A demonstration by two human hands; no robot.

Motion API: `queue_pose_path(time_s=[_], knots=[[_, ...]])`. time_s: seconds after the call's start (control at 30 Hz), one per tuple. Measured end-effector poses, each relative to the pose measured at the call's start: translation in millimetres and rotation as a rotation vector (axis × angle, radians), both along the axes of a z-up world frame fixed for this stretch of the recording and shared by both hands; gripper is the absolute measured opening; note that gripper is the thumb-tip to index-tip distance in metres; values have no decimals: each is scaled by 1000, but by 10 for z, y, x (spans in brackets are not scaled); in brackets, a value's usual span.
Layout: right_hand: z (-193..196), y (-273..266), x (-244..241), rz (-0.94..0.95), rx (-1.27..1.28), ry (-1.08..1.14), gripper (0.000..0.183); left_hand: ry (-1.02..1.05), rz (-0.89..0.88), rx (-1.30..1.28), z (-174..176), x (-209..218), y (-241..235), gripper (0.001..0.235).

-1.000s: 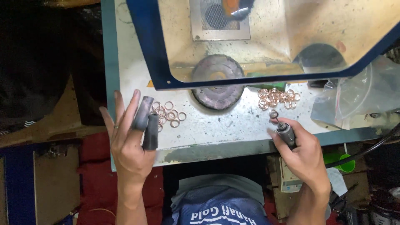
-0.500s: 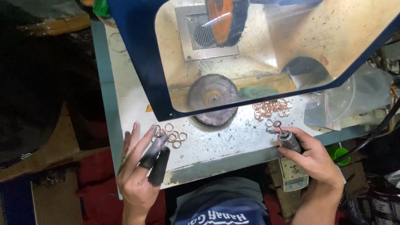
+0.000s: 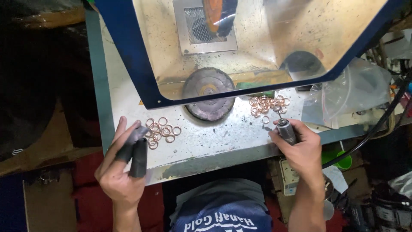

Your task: The person uses a rotary tool to polish small copper rings on a bench-mounted buffing wheel. They hold each ring with a finger cot and press it against the spinning wheel, then place the finished rings into a pile on the workbench.

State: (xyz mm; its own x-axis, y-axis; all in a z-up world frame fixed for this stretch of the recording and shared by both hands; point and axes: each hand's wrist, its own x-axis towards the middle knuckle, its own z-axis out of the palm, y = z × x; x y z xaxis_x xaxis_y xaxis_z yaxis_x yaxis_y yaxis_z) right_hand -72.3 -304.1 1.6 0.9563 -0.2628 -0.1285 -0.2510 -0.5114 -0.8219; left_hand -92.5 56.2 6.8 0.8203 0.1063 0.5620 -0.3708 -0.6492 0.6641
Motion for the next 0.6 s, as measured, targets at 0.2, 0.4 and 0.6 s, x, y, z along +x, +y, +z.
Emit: queue_pose_path(time_s=[0.2, 0.4, 0.6], knots=[[-61, 71, 13, 50, -293, -267, 29, -25, 33, -39, 131, -22, -50, 19], [63, 207, 124, 79, -503, -72, 47, -21, 37, -14, 113, -32, -34, 21], [-49, 245, 112, 114, -672, -63, 35, -52, 18, 29, 124, -33, -62, 18]])
